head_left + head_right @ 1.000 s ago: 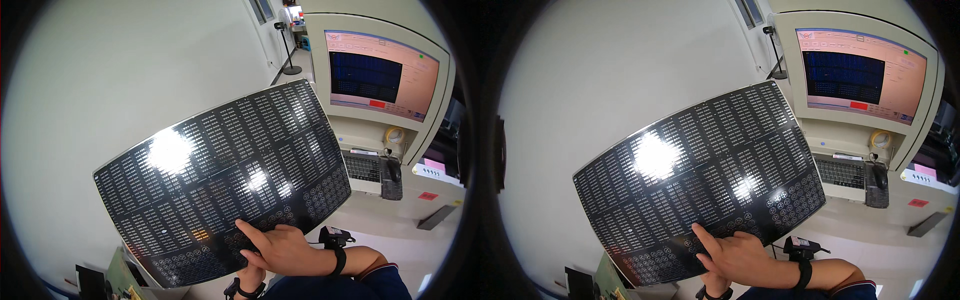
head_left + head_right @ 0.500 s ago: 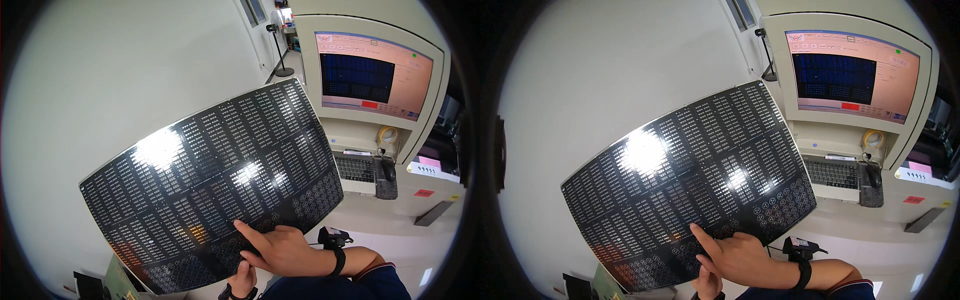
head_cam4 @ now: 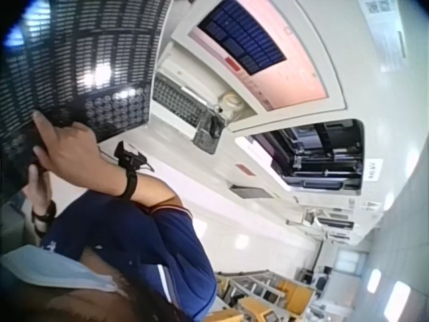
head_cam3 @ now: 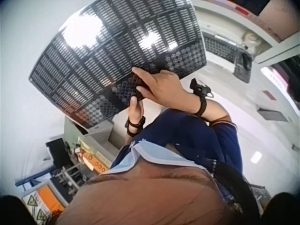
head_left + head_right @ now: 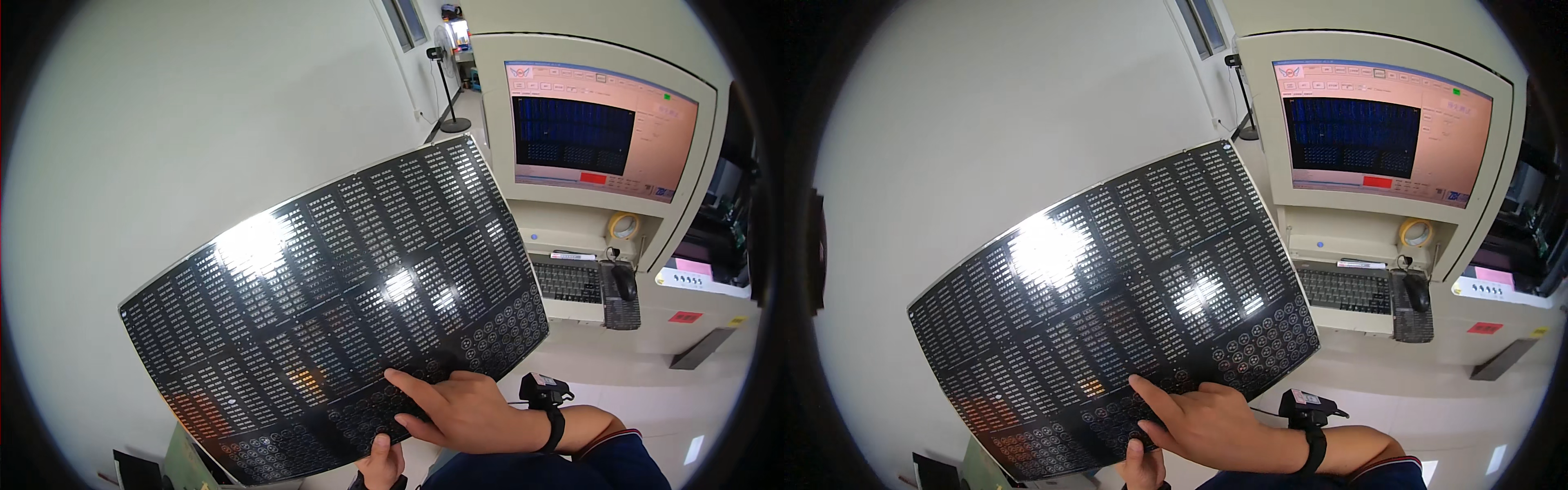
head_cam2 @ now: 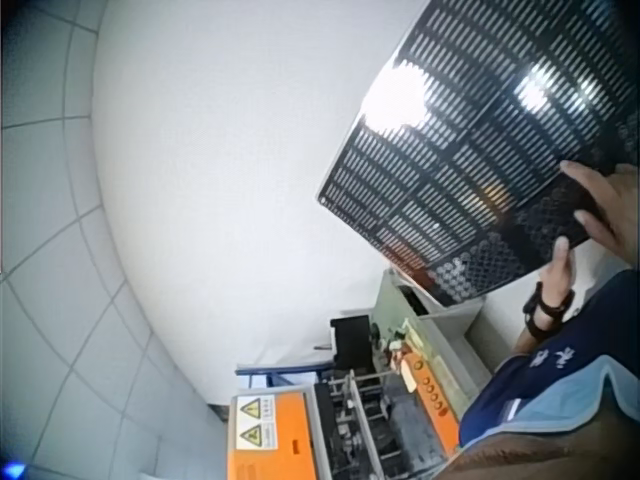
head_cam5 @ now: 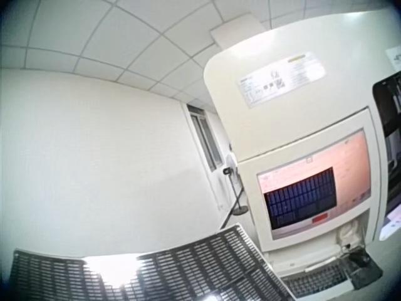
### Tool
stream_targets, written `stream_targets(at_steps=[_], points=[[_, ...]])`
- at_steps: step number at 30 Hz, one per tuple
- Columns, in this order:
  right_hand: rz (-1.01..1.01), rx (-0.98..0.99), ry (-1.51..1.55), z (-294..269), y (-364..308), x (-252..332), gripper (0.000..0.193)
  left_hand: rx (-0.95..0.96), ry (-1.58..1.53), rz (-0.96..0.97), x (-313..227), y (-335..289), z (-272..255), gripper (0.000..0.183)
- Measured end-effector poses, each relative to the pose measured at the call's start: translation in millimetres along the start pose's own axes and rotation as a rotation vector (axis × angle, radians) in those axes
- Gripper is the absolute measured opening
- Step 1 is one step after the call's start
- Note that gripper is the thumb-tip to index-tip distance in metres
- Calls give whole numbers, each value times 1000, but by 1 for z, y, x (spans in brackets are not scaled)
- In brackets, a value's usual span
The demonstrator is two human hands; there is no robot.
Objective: Operating an automated industrial machine interface and inspecting a component board.
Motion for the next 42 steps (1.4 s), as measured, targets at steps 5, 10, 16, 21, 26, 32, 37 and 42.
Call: stream_targets(at_steps=[5, 10, 16, 21, 26, 32, 37, 42], points=[[22, 8, -18, -4, 2, -1, 55, 4, 3, 12, 3, 0, -6, 40], [38, 8, -7, -6, -2, -3, 59, 5, -58, 15, 1, 2, -8, 39], [59, 28, -2, -8, -6, -5, 60, 25, -135, 23, 1, 2, -13, 40], [82, 8, 4, -15, -9, -3, 61, 53, -210, 30, 1, 2, -18, 43], [94, 3, -26, -15, -10, -6, 60, 84, -278, 40, 2, 2, -24, 48], [91, 8, -16, -22, -11, -6, 56, 117, -331, 57, 2, 4, -29, 55], [41, -43, -10, -21, -15, -8, 60, 145, -389, 87, 13, 11, -40, 62], [125, -9, -14, -28, -15, -4, 61, 110, -426, 44, 4, 6, -39, 64]])
Point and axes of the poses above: each hand's wrist, its own y-axis towards the middle knuckle, its own z-axis out of the palm, x = y × z, the point moved 1 cm from there along y, towards the middle knuckle, and after that the axes turned 1 degree about -y, right-handed, at the moved point
